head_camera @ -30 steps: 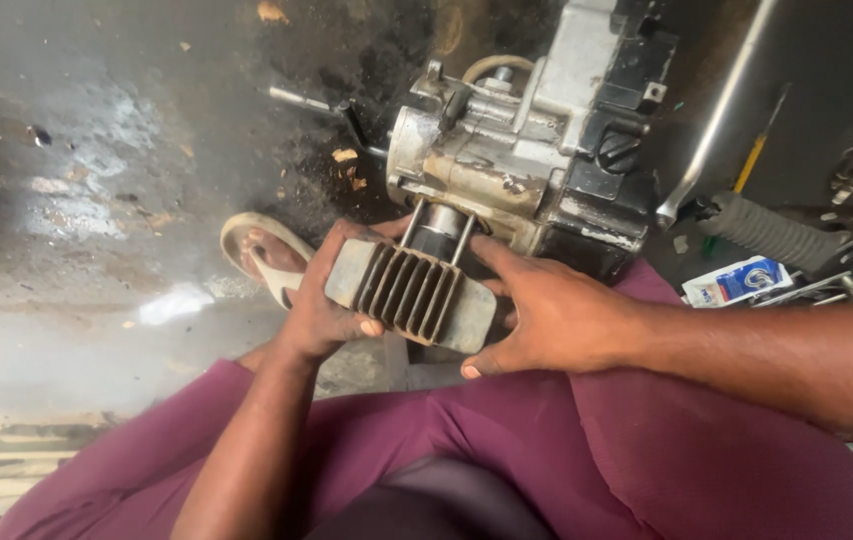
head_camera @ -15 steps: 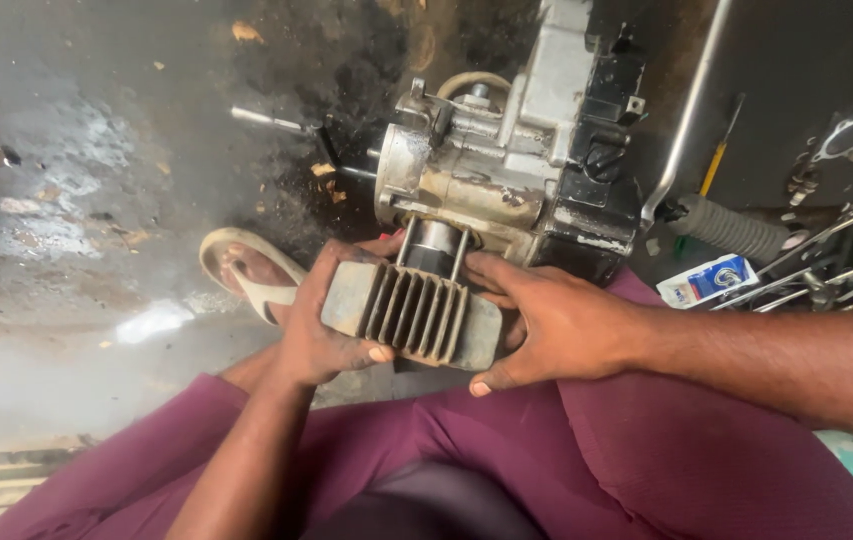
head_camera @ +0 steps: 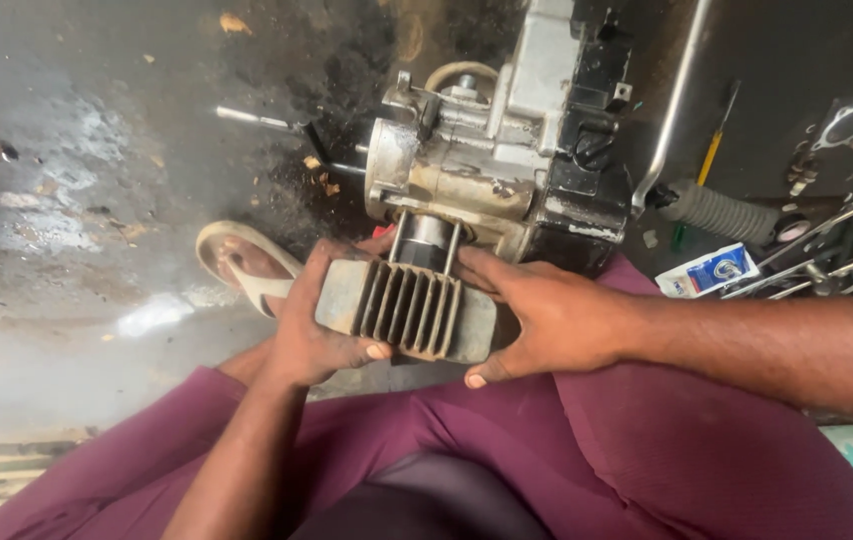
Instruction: The person holds a cylinder block, turns it over, and slides it onto the piston and studs of an engine crankcase. They push the block into place and then use a screwdriver to adjust a component on the engine.
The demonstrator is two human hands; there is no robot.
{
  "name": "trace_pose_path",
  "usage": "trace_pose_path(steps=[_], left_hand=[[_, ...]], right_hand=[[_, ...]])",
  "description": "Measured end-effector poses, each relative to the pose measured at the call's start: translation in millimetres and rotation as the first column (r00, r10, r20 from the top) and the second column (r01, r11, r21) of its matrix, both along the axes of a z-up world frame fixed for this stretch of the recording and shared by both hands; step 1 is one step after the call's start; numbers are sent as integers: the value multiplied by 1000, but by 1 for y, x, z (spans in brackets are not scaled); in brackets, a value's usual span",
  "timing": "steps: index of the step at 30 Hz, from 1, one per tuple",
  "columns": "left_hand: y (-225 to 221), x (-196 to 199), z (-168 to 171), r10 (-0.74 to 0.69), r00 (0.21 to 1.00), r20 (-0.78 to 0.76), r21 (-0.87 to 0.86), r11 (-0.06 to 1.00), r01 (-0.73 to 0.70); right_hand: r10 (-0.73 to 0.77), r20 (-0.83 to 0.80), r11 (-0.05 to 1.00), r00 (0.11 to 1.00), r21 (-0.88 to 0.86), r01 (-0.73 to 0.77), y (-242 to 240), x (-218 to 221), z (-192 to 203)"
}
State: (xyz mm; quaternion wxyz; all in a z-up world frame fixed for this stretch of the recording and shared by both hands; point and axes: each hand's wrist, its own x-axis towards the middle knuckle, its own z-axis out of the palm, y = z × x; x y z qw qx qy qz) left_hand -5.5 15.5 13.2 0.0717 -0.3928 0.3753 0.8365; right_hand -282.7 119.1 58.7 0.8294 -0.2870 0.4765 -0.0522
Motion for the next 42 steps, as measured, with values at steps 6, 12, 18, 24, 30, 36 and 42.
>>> trace_pose_path(steps=[6, 12, 18, 24, 30, 36, 42], left_hand=[[2, 10, -12, 74, 995, -67, 110, 992, -67], [5, 20, -19, 158, 988, -3, 310, 939, -149], [4, 31, -37, 162, 986, -52, 309, 941, -138], [1, 32, -41, 142, 985, -94, 268, 957, -112], [-2, 33, -39, -9, 994, -107, 190, 981, 30], [2, 31, -43, -18, 998, -61, 166, 986, 28], [2, 28, -38, 21, 994, -111, 93, 996, -10]], right_hand=[[171, -6, 962, 985, 217, -166, -17, 3, 3], [173, -8, 953, 985, 252, -166, -37, 11, 5], [215, -97, 954, 972, 234, -188, -36, 26, -1], [302, -155, 939, 941, 218, -265, -44, 33, 5], [256, -137, 957, 957, 177, -231, -33, 38, 2], [239, -122, 958, 963, 193, -213, -25, 38, -3], [226, -161, 960, 961, 205, -191, -35, 33, 0]])
